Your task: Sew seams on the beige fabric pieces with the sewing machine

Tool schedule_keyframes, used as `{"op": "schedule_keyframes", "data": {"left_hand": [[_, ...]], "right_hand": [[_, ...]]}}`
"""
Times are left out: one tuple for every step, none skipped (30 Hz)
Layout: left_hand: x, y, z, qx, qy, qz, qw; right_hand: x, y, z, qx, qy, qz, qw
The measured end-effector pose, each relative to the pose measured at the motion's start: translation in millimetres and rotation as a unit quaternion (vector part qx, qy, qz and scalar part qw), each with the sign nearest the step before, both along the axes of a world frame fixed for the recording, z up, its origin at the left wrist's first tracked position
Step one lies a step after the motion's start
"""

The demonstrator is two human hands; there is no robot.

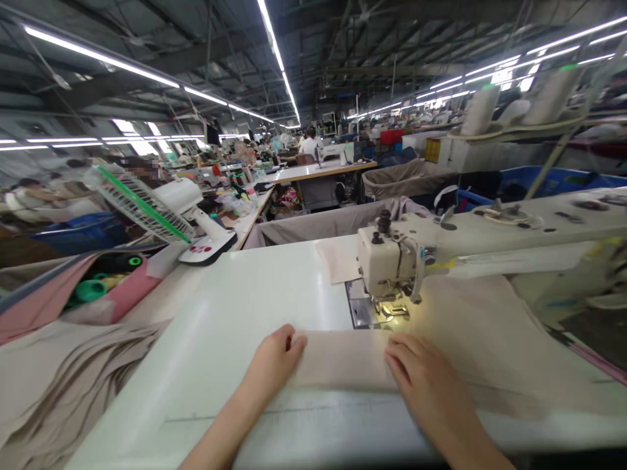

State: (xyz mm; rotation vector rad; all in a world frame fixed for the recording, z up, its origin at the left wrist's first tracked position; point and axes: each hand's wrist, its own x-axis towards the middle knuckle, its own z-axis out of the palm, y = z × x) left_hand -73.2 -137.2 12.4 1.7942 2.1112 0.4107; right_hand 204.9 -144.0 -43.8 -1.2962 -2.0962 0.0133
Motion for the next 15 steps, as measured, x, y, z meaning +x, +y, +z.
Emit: {"op": "schedule_keyframes", "data": {"left_hand": [[-0.2, 0.4, -0.6, -0.008, -0.005, 0.000, 1.000], [0.0, 0.7, -0.8, -0.013, -0.009, 0.001, 1.000], [0.5, 0.8, -0.9, -0.018, -0.014, 0.002, 1.000], [1.0, 0.8, -0.7, -0.021, -0.018, 0.004, 1.000], [1.6, 0.7, -0.3, -0.022, -0.022, 0.007, 0.999], [2.1, 0.6, 0.1, -0.023, -0.026, 0.010, 0.999], [2.5, 0.6, 0.6, -0.023, -0.028, 0.013, 0.999], [2.8, 0.7, 1.1, -0.025, -0.029, 0.016, 0.999], [3.2, 0.9, 1.7, -0.028, -0.026, 0.018, 0.999], [3.6, 1.2, 2.3, -0.031, -0.019, 0.019, 0.999], [4.3, 1.4, 3.0, -0.035, -0.006, 0.019, 0.999], [5.3, 1.5, 3.8, -0.038, 0.010, 0.018, 0.999], [6.5, 1.3, 4.6, -0.040, 0.030, 0.015, 0.999], [8.1, 0.6, 5.3, -0.044, 0.051, 0.010, 0.998], [9.7, -0.6, 5.9, -0.048, 0.075, 0.005, 0.996]], "right_hand": [[0.8, 0.1, -0.9, 0.007, 0.002, 0.000, 1.000], [1.4, 0.1, -1.4, 0.014, 0.005, -0.001, 1.000], [1.9, 0.1, -1.6, 0.020, 0.007, 0.000, 1.000], [2.2, 0.1, -1.7, 0.024, 0.009, 0.000, 1.000], [2.4, 0.2, -1.8, 0.026, 0.010, -0.001, 1.000], [2.6, 0.3, -1.9, 0.026, 0.010, -0.001, 1.000], [2.8, 0.4, -1.9, 0.025, 0.009, -0.001, 1.000], [3.0, 0.6, -1.9, 0.024, 0.008, -0.002, 1.000], [3.2, 0.7, -1.8, 0.024, 0.007, -0.002, 1.000], [3.3, 0.8, -1.6, 0.025, 0.007, -0.001, 1.000], [3.4, 0.9, -1.5, 0.026, 0.006, 0.002, 1.000], [3.5, 0.9, -1.4, 0.029, 0.007, 0.004, 1.000], [3.5, 0.9, -1.5, 0.031, 0.007, 0.007, 0.999], [3.5, 0.8, -1.6, 0.032, 0.007, 0.009, 0.999], [3.6, 0.8, -1.9, 0.032, 0.007, 0.010, 0.999]]}}
